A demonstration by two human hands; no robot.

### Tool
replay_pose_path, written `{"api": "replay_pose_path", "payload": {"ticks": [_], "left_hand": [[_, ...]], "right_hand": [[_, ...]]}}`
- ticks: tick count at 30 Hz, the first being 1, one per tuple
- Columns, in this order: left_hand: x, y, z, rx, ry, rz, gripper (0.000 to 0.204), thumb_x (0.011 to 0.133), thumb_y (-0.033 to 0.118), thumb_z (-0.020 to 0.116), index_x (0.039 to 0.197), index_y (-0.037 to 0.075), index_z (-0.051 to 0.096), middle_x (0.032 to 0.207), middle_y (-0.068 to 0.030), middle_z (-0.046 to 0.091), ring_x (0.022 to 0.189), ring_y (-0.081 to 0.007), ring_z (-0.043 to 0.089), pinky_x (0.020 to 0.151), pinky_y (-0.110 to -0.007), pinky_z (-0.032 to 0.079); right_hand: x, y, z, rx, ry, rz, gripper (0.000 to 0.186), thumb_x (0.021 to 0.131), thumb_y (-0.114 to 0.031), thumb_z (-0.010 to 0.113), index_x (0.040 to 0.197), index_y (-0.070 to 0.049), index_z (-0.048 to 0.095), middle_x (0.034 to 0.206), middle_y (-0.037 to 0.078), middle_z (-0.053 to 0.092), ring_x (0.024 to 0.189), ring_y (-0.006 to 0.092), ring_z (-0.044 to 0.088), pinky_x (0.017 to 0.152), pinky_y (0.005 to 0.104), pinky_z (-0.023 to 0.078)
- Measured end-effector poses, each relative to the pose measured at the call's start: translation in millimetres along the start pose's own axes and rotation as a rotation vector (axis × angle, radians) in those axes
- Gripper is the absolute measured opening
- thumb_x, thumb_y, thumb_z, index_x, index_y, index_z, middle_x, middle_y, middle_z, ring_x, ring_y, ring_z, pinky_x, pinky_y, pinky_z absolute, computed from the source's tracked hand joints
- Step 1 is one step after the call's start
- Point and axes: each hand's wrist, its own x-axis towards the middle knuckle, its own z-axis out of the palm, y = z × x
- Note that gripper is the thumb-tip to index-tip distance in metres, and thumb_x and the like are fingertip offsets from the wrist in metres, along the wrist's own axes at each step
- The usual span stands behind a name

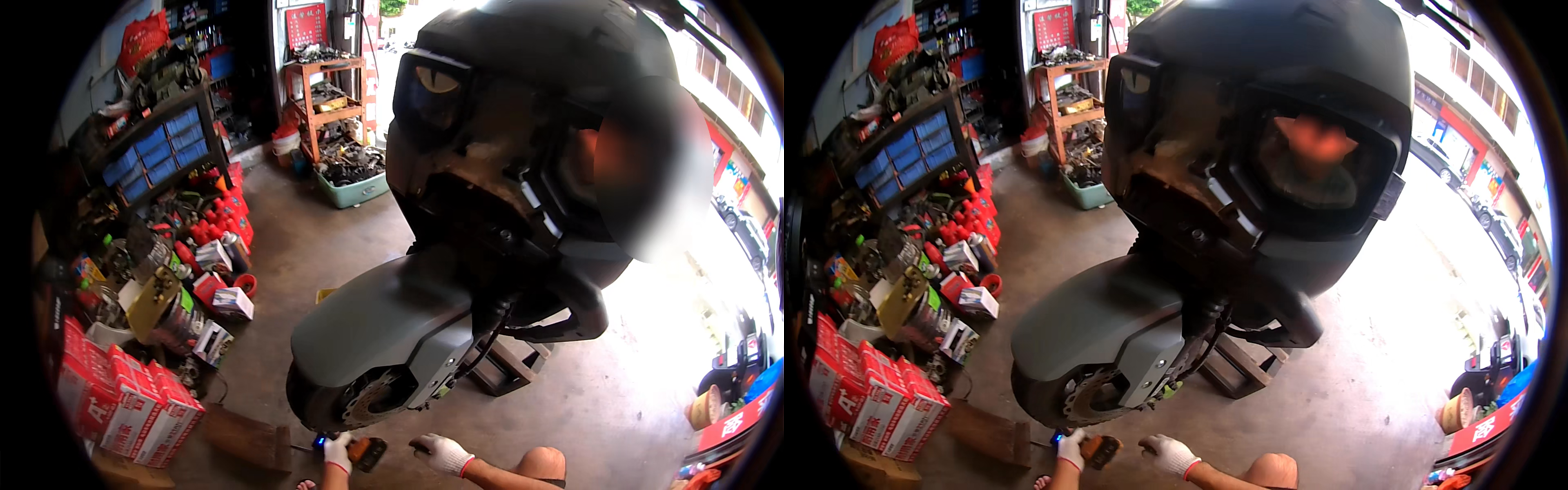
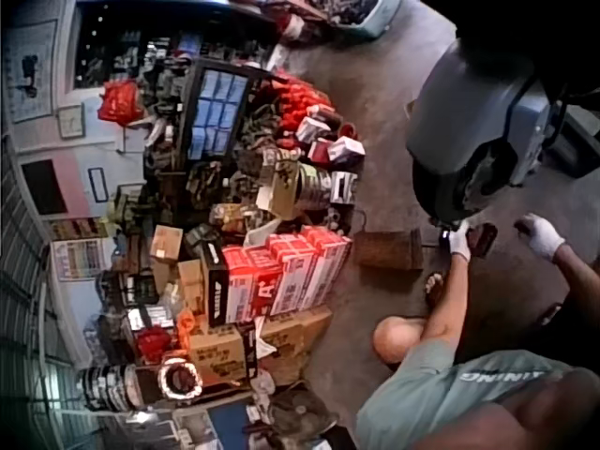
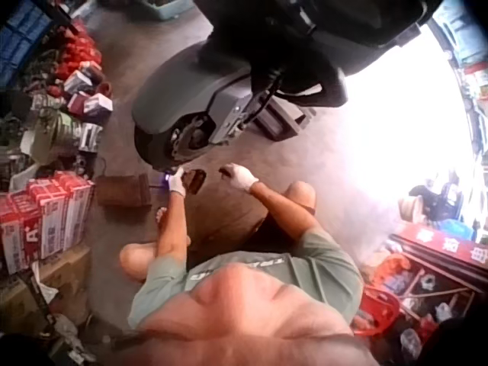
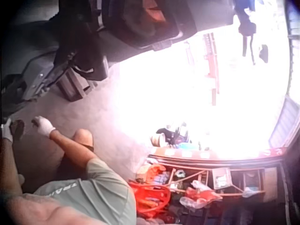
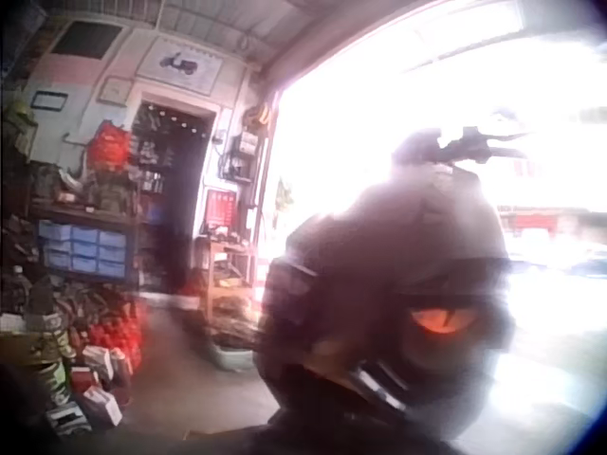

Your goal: The person removes a black plastic fairing piece from the front of the motorcycle using a power drill and then uses a flathead screwdriver to pry and remove additional plastic body panels from the floorboard area.

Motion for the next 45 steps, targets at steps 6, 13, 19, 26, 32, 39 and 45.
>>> {"api": "replay_pose_path", "payload": {"ticks": [6, 13, 19, 26, 32, 39, 45], "left_hand": [[-114, -43, 45, -0.155, 0.146, -0.148, 0.024, 0.086, -0.003, 0.065, 0.107, 0.008, 0.061, 0.095, -0.0073, 0.065, 0.082, -0.0252, 0.064, 0.075, -0.042, 0.057], [-187, -104, 70, 0.024, 0.155, -0.031, 0.065, 0.085, -0.003, 0.068, 0.142, 0.011, 0.041, 0.131, -0.0052, 0.055, 0.117, -0.0233, 0.056, 0.099, -0.039, 0.051], [-227, -87, 114, 0.167, 0.026, 0.182, 0.053, 0.085, 0.005, 0.071, 0.132, 0.007, 0.048, 0.12, -0.0091, 0.061, 0.108, -0.0235, 0.061, 0.091, -0.039, 0.053], [-280, -21, 163, 0.828, -0.124, 0.407, 0.034, 0.082, 0.009, 0.067, 0.116, 0.007, 0.061, 0.105, -0.0188, 0.068, 0.099, -0.0331, 0.067, 0.089, -0.041, 0.052], [-256, 22, 196, 0.096, -0.006, 0.039, 0.019, 0.099, 0.019, 0.058, 0.108, 0.004, 0.066, 0.095, -0.0046, 0.069, 0.083, -0.0217, 0.066, 0.075, -0.035, 0.053], [-251, 126, 284, -0.357, -0.674, -0.166, 0.041, 0.107, 0.038, 0.042, 0.122, 0.003, 0.058, 0.123, -0.0139, 0.066, 0.114, -0.0233, 0.064, 0.099, -0.037, 0.051], [-306, 183, 342, -0.13, -0.782, 0.4, 0.028, 0.105, 0.012, 0.043, 0.128, -0.002, 0.053, 0.124, -0.0155, 0.063, 0.109, -0.0262, 0.064, 0.097, -0.033, 0.051]], "right_hand": [[14, -9, 27, -0.008, -0.123, -0.027, 0.057, 0.089, -0.037, 0.064, 0.136, -0.008, 0.051, 0.112, 0.023, 0.066, 0.105, 0.0381, 0.065, 0.089, 0.0458, 0.052], [-7, -10, 62, 0.278, -0.512, 0.126, 0.061, 0.087, -0.042, 0.064, 0.134, -0.006, 0.051, 0.114, 0.019, 0.068, 0.108, 0.0356, 0.065, 0.091, 0.0414, 0.05], [-55, 14, 57, 0.763, -0.165, -0.074, 0.07, 0.071, -0.017, 0.082, 0.132, -0.005, 0.05, 0.108, 0.009, 0.064, 0.102, 0.0181, 0.058, 0.094, 0.0359, 0.049], [-100, 7, 11, 1.079, 0.115, 0.159, 0.021, 0.08, 0.002, 0.071, 0.1, -0.001, 0.067, 0.091, 0.006, 0.069, 0.081, 0.0175, 0.065, 0.074, 0.0358, 0.056], [-160, -44, -38, 1.054, 0.326, 0.293, 0.046, 0.078, -0.001, 0.074, 0.122, -0.003, 0.058, 0.11, 0.007, 0.063, 0.097, 0.0206, 0.062, 0.081, 0.0339, 0.054], [-196, -99, -93, 1.155, 0.327, 0.198, 0.056, 0.076, 0.0, 0.073, 0.128, -0.006, 0.055, 0.109, 0.004, 0.06, 0.099, 0.0194, 0.059, 0.086, 0.0336, 0.051], [-211, -173, -190, 0.453, 0.557, -0.013, 0.04, 0.083, -0.021, 0.068, 0.121, -0.01, 0.064, 0.104, 0.011, 0.069, 0.086, 0.0194, 0.064, 0.076, 0.035, 0.052]]}}
